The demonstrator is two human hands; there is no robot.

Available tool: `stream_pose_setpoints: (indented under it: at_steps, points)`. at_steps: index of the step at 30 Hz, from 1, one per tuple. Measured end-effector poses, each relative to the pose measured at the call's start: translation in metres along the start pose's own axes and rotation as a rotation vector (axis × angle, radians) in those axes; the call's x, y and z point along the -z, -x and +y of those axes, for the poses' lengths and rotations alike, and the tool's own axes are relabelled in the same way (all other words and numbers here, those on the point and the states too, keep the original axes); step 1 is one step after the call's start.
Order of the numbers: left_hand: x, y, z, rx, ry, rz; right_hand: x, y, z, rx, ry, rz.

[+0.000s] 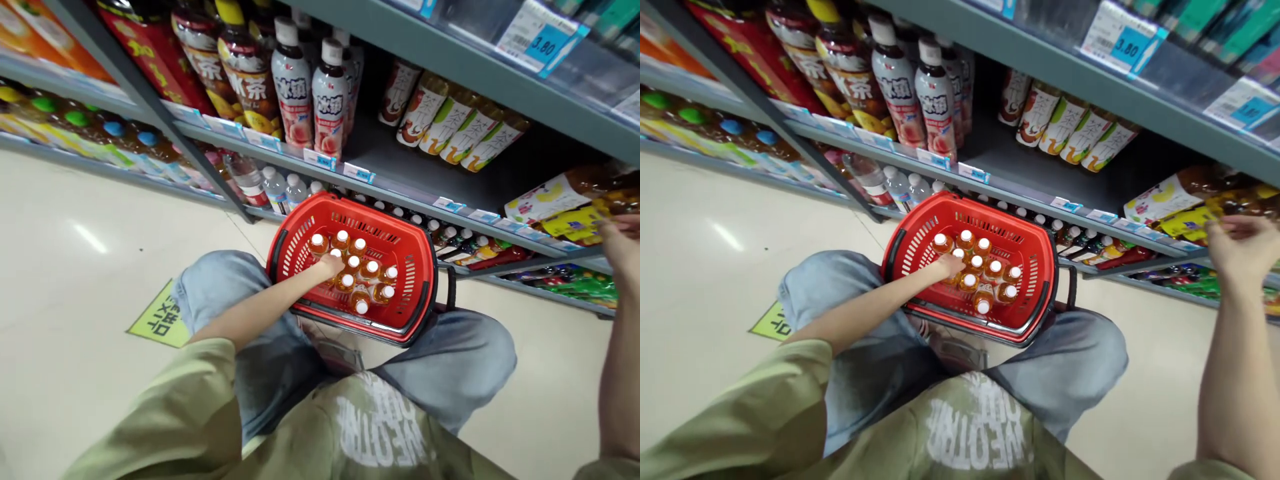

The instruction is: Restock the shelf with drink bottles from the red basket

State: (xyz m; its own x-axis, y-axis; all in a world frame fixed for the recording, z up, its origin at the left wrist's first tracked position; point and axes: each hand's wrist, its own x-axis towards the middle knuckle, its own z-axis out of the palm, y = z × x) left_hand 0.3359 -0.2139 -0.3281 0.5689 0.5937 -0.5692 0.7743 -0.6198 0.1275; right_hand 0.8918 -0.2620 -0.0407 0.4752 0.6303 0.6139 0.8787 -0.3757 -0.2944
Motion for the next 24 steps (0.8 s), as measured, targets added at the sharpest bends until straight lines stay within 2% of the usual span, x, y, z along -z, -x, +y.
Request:
stream_pose_setpoints:
  at_steps: [1, 2, 4, 7, 9, 11, 13, 15, 17, 20, 24]
  points:
    - [-0.002, -0.001, -0.004, 0.019, 0.012, 0.01, 0.005, 0.018, -0.019, -0.025, -0.056, -0.06]
    - [-0.005, -0.002, -0.007, 0.032, 0.024, 0.016, 0.008, 0.037, -0.04, 0.02, -0.06, -0.185]
    - [-0.012, -0.002, -0.011, 0.036, 0.046, 0.026, 0.005, 0.075, -0.085, 0.195, -0.135, -0.538]
    - [-0.023, 0.0, -0.013, 0.002, 0.068, 0.055, -0.02, 0.137, -0.157, 0.453, -0.237, -1.08]
    - [-0.028, 0.003, -0.013, -0.031, 0.078, 0.085, -0.045, 0.184, -0.204, 0.615, -0.179, -1.29]
    - [-0.032, 0.007, -0.014, -0.05, 0.079, 0.113, -0.066, 0.235, -0.245, 0.747, -0.107, -1.363]
    - [-0.034, 0.012, -0.014, -0.055, 0.063, 0.135, -0.081, 0.286, -0.274, 0.908, -0.003, -1.375]
    - [-0.034, 0.018, -0.013, -0.067, 0.033, 0.148, -0.088, 0.328, -0.288, 0.963, 0.006, -1.399]
    - [-0.033, 0.022, -0.012, -0.088, -0.004, 0.157, -0.091, 0.358, -0.291, 0.997, 0.014, -1.42]
    - [-0.032, 0.022, -0.01, -0.105, -0.056, 0.14, -0.095, 0.38, -0.283, 1.014, 0.023, -1.426]
    - [-0.028, 0.015, -0.005, -0.095, -0.081, 0.102, -0.103, 0.382, -0.272, 1.015, 0.075, -1.402]
